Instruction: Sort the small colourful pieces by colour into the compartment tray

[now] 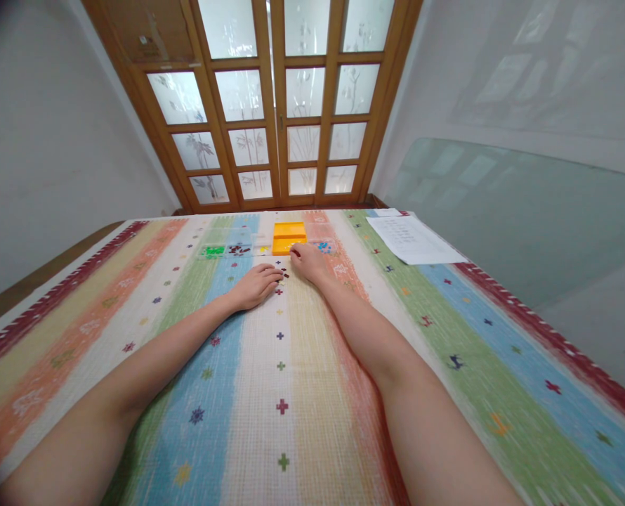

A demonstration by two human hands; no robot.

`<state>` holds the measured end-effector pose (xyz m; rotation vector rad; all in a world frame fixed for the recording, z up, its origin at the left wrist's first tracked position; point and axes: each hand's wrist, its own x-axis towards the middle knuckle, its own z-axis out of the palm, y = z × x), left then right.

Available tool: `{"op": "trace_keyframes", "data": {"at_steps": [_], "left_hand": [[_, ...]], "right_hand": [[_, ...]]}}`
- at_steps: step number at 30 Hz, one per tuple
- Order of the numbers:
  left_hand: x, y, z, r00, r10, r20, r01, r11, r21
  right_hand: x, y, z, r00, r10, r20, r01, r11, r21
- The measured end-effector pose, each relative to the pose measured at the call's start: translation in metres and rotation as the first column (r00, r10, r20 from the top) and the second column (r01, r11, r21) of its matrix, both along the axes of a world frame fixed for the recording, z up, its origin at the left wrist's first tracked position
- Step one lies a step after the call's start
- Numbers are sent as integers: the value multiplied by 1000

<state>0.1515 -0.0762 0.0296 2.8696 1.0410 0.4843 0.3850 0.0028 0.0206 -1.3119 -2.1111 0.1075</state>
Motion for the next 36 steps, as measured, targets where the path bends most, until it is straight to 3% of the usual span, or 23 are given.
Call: {"op": "trace_keyframes", "data": {"at_steps": [15,24,28,36], "left_hand": [[-15,20,-25,987,151,47,-151,988,-8],[-17,18,-16,992,95,82,-95,995,1],[-18,19,-19,996,79,51,-80,997,5],[-20,24,-25,995,86,58,-88,996,21]], "right_hand": [[-1,-2,0,999,28,28,-28,1000,9],[-6,-4,-2,988,122,99,-114,991,-75],[-5,-2,-4,985,145,92,-139,988,-66],[-2,7,-11,936,352,-6,-350,927,-132]]}}
